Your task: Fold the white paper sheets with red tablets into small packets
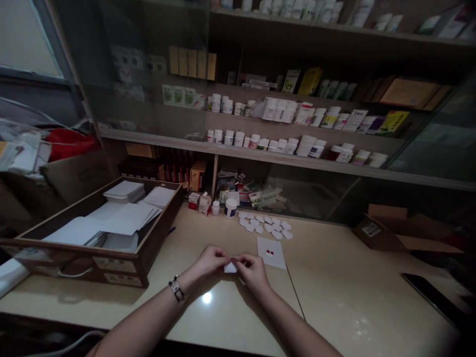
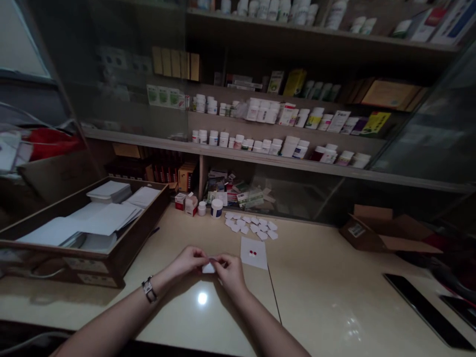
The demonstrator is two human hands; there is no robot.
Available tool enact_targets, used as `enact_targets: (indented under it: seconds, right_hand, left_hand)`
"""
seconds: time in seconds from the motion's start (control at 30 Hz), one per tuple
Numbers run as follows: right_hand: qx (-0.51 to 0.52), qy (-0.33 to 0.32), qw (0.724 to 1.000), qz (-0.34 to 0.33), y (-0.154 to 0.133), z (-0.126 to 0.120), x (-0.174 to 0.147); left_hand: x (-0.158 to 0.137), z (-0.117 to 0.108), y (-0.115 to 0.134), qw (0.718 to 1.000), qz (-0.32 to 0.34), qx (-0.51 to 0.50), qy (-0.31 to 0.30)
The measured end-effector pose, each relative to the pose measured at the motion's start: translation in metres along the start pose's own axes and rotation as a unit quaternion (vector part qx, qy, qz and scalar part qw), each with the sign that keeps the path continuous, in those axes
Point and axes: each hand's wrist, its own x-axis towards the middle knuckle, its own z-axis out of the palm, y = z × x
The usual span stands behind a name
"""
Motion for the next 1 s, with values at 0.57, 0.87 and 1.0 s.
enact_targets:
  seconds: [0.57, 0.87, 1.0]
  right_hand:
    - [-0.336, -0.039, 0.901, -0.271, -0.016, -0.017, -0.009]
    - [-0.452, -0.028, 0.848, -0.275, -0.025, -0.008, -0.016]
    - [-0.406, -0.065, 0.876, -0.253, -0.03, -0.011, -0.018]
  left_hand:
    - [-0.002, -0.001, -0.001, 0.992, -0.051, -0.108, -0.035]
    - [-0.004, 0.001, 0.0, 0.986, -0.078, -0.141, -0.033]
    - [-0.006, -0.001, 0.001, 0.985, -0.058, -0.163, -0.024]
